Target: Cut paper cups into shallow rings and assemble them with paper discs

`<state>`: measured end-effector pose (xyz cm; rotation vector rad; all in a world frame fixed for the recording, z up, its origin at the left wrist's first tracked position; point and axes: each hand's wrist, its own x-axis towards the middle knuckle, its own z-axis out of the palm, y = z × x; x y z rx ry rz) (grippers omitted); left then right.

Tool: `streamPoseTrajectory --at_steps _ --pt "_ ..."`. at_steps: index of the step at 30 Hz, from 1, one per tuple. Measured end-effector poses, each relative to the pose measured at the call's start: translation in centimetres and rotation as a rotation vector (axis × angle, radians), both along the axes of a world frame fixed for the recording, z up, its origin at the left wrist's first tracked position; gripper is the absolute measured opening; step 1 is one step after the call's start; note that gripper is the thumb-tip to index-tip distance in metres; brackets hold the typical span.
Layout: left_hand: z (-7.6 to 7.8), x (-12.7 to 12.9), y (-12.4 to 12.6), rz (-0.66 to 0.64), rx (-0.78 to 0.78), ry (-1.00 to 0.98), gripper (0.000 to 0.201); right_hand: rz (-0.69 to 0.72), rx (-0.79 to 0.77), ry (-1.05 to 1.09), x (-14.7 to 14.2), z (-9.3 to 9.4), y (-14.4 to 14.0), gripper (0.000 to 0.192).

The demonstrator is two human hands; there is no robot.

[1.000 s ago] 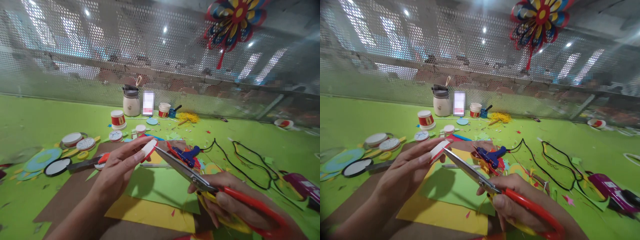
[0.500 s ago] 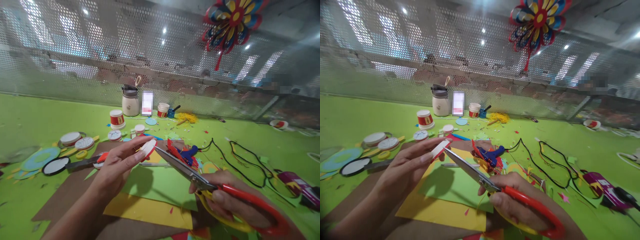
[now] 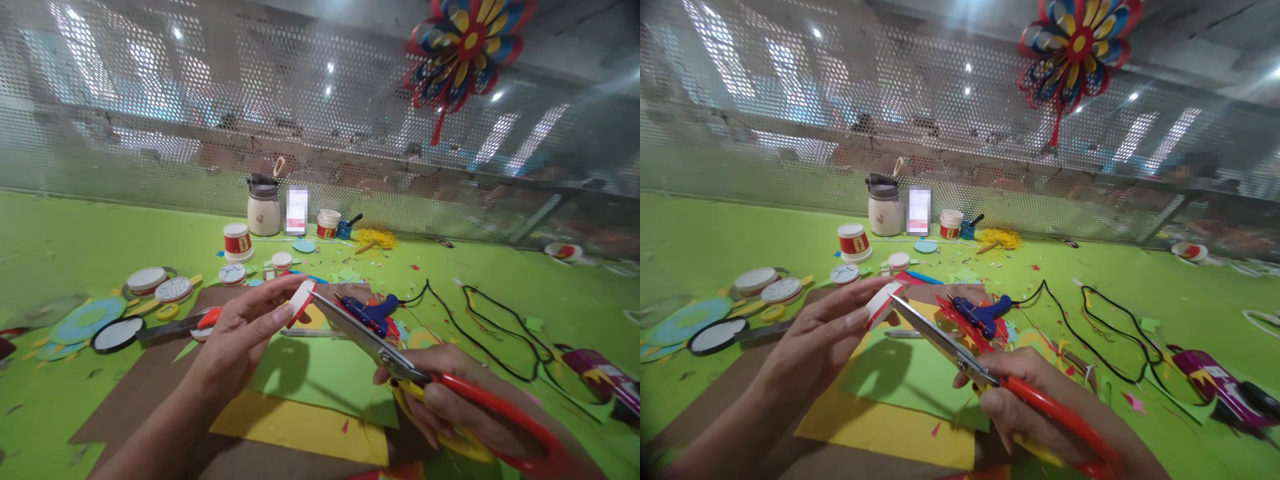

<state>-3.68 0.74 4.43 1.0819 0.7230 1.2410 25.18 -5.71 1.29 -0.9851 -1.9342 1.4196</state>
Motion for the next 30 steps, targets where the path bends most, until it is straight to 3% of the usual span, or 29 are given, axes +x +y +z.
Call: streamPoseTrajectory --at_steps 4,13,16,21,26,30 --pt "0.0 0.0 0.0 -0.009 -0.013 0.008 0.033 -0.009 0.030 -0.024 -0.1 0.4 0.2 0.048" --pt "-0.1 0.1 -0.1 -0.014 -0.003 -0.001 0.033 -0.233 0.360 -0.198 -0.3 1.9 -1.2 0.027" --pt "0.0 0.1 0.0 -0.008 -0.012 0.004 0.033 -0.230 0.333 -0.193 -0.5 1.9 -1.1 0.028" --pt "0.1 0.0 -0.1 -0.025 -0.073 -0.005 0.037 -0.027 0.113 -0.022 -0.6 1.8 -0.5 0.038" --pt "0.4 -0.1 -0.2 0.019 -0.038 -0.059 0.044 -0.062 0.075 -0.030 -1.5 2.7 -0.4 0.044" --pt "0.4 0.1 -0.3 0.062 0.040 -0.040 0.042 -0.072 0.224 -0.171 -2.7 3.3 0.3 0.046"
